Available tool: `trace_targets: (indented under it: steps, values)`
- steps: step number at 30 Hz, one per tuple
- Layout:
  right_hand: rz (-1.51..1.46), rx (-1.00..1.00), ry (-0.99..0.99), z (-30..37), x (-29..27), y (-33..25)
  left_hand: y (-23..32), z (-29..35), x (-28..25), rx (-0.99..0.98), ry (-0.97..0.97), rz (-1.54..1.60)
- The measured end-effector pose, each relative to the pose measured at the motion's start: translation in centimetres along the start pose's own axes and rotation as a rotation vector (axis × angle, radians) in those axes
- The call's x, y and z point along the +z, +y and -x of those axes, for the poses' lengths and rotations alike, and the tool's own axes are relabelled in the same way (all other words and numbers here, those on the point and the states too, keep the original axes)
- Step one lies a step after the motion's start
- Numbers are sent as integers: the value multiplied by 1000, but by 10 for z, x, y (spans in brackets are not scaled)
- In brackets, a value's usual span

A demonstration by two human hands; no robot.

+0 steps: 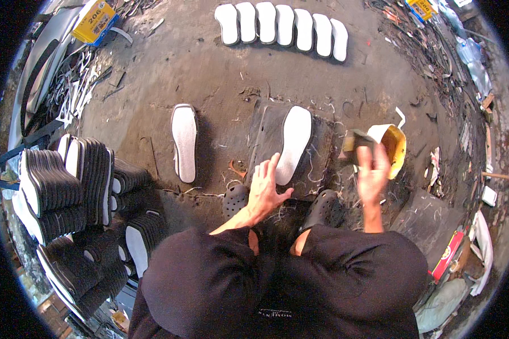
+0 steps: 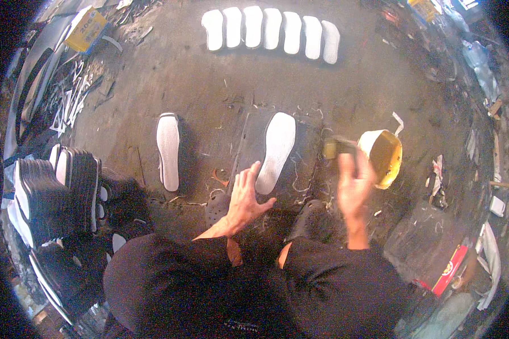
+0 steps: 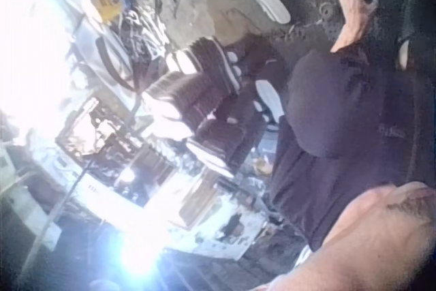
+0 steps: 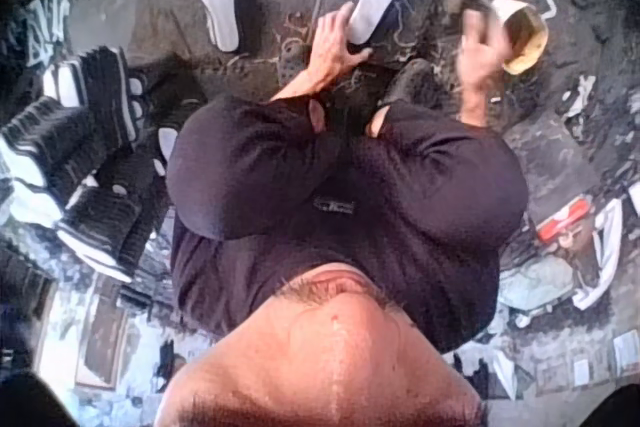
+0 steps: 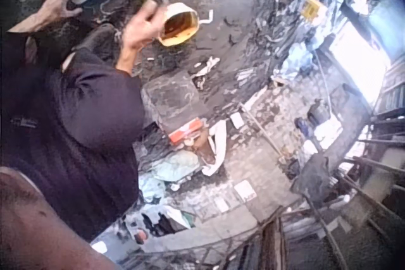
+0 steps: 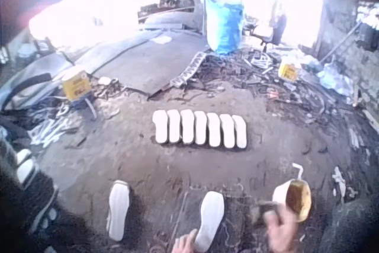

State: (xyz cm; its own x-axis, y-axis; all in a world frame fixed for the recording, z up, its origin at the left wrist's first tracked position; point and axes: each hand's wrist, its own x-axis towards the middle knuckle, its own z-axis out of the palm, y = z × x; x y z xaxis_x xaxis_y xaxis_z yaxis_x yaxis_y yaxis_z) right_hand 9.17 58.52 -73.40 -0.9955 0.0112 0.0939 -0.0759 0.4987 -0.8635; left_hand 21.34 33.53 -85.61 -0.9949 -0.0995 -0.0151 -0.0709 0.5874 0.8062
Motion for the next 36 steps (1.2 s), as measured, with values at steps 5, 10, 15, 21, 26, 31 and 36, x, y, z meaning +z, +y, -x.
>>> trace_targets:
  steps: [5,10,15,21,26,31,36]
  values:
    - [949,-186,144,-3,-100,73,-14,-5,-1,62,100,-11]
    - [899,-46,-78,56,-97,30,-74,-120,-79,127,513,-105]
    - [826,-50,38,41,-88,-5,-145,-325,-166,-83,718,29]
    - [793,55,46,38,-82,-4,-209,-409,-175,-249,743,-174]
    - [865,165,203,10,-117,5,-167,-322,-124,-132,808,-262]
    - [727,182,191,-75,-115,67,-126,-92,-122,-281,715,-623]
    - [801,141,56,-88,-113,137,-129,7,-133,-509,555,-441]
